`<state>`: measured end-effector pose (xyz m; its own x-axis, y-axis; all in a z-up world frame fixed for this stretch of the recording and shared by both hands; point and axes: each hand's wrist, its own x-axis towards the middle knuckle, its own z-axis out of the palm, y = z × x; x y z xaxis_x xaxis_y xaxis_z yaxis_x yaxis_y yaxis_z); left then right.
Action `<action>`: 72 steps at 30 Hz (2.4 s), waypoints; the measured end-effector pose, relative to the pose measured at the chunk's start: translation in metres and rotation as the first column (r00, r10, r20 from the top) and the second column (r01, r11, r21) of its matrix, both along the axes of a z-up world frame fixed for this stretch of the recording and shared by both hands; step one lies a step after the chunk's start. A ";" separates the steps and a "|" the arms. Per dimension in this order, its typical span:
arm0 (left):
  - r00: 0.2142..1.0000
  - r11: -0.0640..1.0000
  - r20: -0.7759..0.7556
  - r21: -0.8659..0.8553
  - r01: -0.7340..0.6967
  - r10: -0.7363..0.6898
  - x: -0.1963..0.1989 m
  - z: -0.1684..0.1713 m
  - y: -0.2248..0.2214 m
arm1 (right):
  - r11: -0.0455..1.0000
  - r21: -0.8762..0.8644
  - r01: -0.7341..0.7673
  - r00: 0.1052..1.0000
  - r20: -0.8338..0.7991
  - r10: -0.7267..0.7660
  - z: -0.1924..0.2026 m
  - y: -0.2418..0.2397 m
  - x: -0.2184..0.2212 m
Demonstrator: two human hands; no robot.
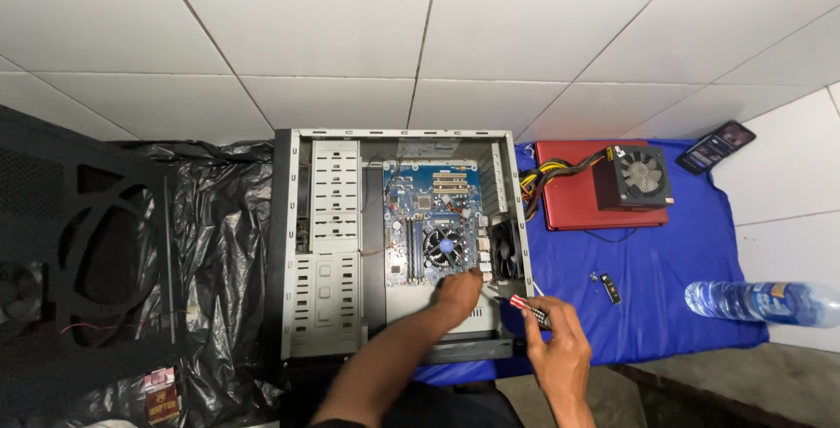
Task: Disassembling a desktop computer by removing the side panel, disconnecting power cables, and extracting the power supply and motherboard.
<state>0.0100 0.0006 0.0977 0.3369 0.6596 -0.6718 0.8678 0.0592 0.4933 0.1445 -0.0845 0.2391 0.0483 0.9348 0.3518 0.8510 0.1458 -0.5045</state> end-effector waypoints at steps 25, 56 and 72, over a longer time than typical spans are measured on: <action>0.989 0.998 0.149 -0.068 -0.006 0.016 -0.046 -0.098 -0.026 | 0.903 -0.429 -0.008 0.957 0.259 0.132 -0.090 0.042 0.000; 0.931 0.953 0.245 -0.206 -0.224 0.272 -0.045 -0.096 -0.027 | 0.898 -0.369 -0.239 0.788 0.467 0.402 -0.089 0.047 -0.004; 0.890 0.916 0.268 -0.267 -0.299 0.368 -0.067 -0.034 -0.022 | 0.844 -0.520 0.134 0.605 0.717 0.346 -0.080 0.065 -0.040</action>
